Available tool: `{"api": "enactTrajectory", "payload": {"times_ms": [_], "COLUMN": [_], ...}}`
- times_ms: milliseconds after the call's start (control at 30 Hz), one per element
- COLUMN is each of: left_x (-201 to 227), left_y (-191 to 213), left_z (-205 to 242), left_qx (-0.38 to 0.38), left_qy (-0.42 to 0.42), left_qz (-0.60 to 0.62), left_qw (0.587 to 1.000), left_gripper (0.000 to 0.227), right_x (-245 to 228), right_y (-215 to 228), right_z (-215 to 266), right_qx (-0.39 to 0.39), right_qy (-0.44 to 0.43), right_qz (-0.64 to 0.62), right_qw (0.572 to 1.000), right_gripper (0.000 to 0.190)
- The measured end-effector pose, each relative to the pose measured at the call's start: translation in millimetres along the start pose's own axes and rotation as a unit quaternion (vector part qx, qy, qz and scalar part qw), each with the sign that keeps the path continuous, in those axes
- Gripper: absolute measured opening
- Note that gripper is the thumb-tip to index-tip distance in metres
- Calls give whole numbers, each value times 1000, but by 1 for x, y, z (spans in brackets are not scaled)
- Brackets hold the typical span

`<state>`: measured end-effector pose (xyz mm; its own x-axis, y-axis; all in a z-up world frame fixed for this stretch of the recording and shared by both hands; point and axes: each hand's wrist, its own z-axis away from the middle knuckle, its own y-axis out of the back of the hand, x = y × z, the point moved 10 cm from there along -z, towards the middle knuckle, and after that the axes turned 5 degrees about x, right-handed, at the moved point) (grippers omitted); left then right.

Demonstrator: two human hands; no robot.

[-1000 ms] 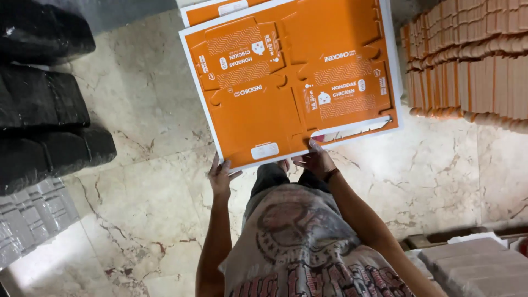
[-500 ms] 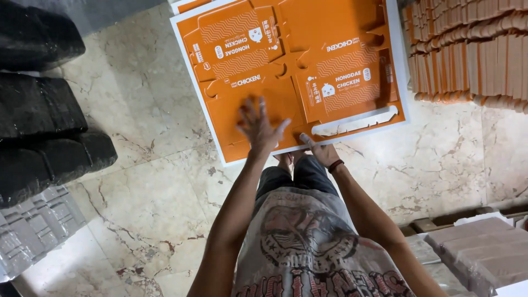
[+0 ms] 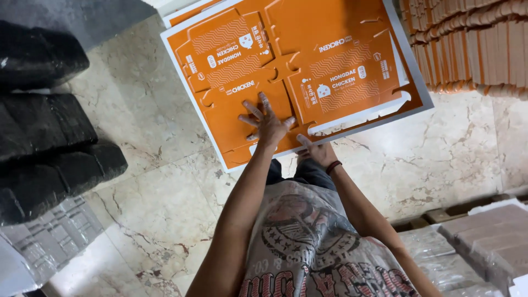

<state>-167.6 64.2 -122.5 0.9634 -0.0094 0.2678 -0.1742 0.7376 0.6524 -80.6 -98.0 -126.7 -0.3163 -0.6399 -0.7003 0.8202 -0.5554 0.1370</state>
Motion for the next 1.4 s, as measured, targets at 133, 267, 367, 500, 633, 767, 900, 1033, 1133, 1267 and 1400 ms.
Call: {"api": "enactTrajectory", "payload": {"times_ms": [133, 267, 367, 500, 633, 767, 900, 1033, 1133, 1267, 1400], "left_x": [-25, -4, 14, 15, 12, 9, 5, 2, 9, 10, 12], "left_y": [-13, 19, 22, -2, -29, -39, -46, -52, -40, -38, -28], "left_z": [-24, 7, 15, 11, 7, -1, -3, -2, 1, 4, 7], "left_qx": [-30, -17, -20, -81, -98, -80, -75, -65, -67, -89, -104], "left_qy": [-56, -186, -260, -257, -263, -251, -250, -240, -232, -234, -245], "left_qz": [-40, -137, -182, -244, -253, -292, -307, -313, -301, -287, -254], "left_qw": [997, 973, 948, 932, 926, 919, 915, 916, 923, 925, 930], "left_gripper": [108, 89, 89, 95, 107, 110, 111, 111, 111, 109, 97], "right_x": [68, 104, 112, 110, 140, 150, 180, 217, 207, 143, 96], "right_y": [-11, -37, -38, -28, -25, -33, -36, -40, -40, -31, -23], "right_z": [-6, -5, -3, 20, 8, -3, -13, -28, -26, 11, 22], "right_qx": [51, 189, 259, 296, 285, 282, 337, 398, 381, 277, 134], "right_qy": [-138, -167, -128, -130, -157, -176, -192, -223, -209, -156, -171], "right_qz": [-155, -413, -434, -377, -384, -407, -378, -365, -367, -425, -480], "right_qw": [977, 875, 853, 868, 864, 851, 840, 811, 823, 847, 850], "right_gripper": [50, 43, 41, 38, 45, 44, 60, 85, 85, 42, 32]}}
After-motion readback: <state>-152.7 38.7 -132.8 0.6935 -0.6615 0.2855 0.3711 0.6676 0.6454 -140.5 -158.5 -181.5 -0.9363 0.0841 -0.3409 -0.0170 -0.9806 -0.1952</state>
